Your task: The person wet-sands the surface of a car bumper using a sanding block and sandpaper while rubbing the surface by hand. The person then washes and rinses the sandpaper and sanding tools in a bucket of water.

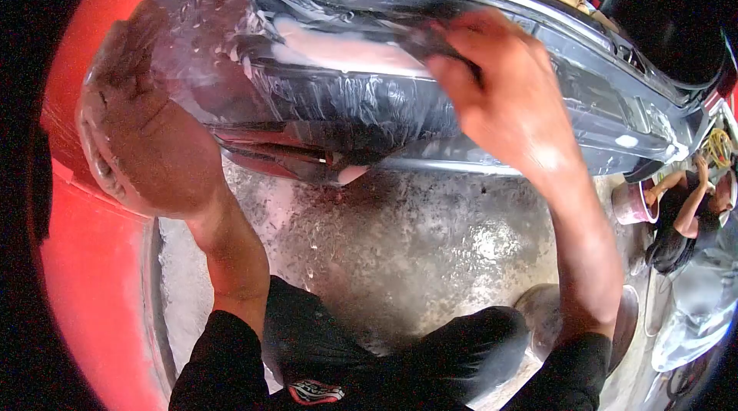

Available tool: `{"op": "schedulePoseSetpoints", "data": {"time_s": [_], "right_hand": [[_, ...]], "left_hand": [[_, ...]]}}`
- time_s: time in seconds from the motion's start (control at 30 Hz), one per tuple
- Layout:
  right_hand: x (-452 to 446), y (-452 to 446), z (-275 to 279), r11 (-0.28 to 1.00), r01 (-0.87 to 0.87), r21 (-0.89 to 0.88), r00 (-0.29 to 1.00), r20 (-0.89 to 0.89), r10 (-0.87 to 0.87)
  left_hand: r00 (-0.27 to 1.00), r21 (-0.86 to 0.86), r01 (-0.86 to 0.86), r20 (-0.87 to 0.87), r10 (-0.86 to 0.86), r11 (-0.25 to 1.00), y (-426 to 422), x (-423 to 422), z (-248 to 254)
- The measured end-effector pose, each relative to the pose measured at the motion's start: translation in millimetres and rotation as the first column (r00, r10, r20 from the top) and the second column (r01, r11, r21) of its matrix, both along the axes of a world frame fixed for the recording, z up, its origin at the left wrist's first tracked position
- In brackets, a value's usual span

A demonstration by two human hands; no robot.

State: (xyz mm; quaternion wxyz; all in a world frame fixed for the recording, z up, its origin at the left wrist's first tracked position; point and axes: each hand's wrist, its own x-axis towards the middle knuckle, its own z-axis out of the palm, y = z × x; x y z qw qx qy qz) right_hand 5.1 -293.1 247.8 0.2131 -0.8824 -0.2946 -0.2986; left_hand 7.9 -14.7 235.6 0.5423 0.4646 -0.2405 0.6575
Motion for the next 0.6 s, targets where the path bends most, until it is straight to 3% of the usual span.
{"op": "schedulePoseSetpoints", "data": {"time_s": [0.13, 0.17, 0.2, 0.33, 0.47, 0.6], "right_hand": [[-5, 3, 5, 0.998, 0.021, -0.052, 0.998, -0.057, -0.024], [-13, -3, 6, 0.997, -0.042, -0.068, 0.999, -0.021, 0.041], [-18, -5, 7, 0.999, -0.047, -0.015, 0.994, -0.099, 0.045], [5, 7, 6, 0.992, 0.069, -0.110, 0.998, 0.004, -0.069], [-23, 11, 6, 0.995, -0.069, -0.076, 0.996, -0.068, 0.064], [4, 8, 8, 0.990, 0.097, -0.103, 0.994, -0.040, -0.101]], "left_hand": [[0.992, -0.033, -0.091, -0.096, 0.087, 0.995, -7, -6, 6], [0.994, -0.031, -0.076, -0.081, 0.074, 0.997, -2, -6, 5], [0.997, -0.032, -0.050, -0.052, 0.048, 0.998, 6, -4, 4], [0.998, 0.006, 0.056, 0.002, -0.056, 0.998, 14, 5, -1], [0.994, 0.017, 0.109, 0.031, -0.109, 0.994, 24, 9, -4], [0.978, 0.085, 0.199, 0.040, -0.203, 0.976, 24, 14, -7]]}}
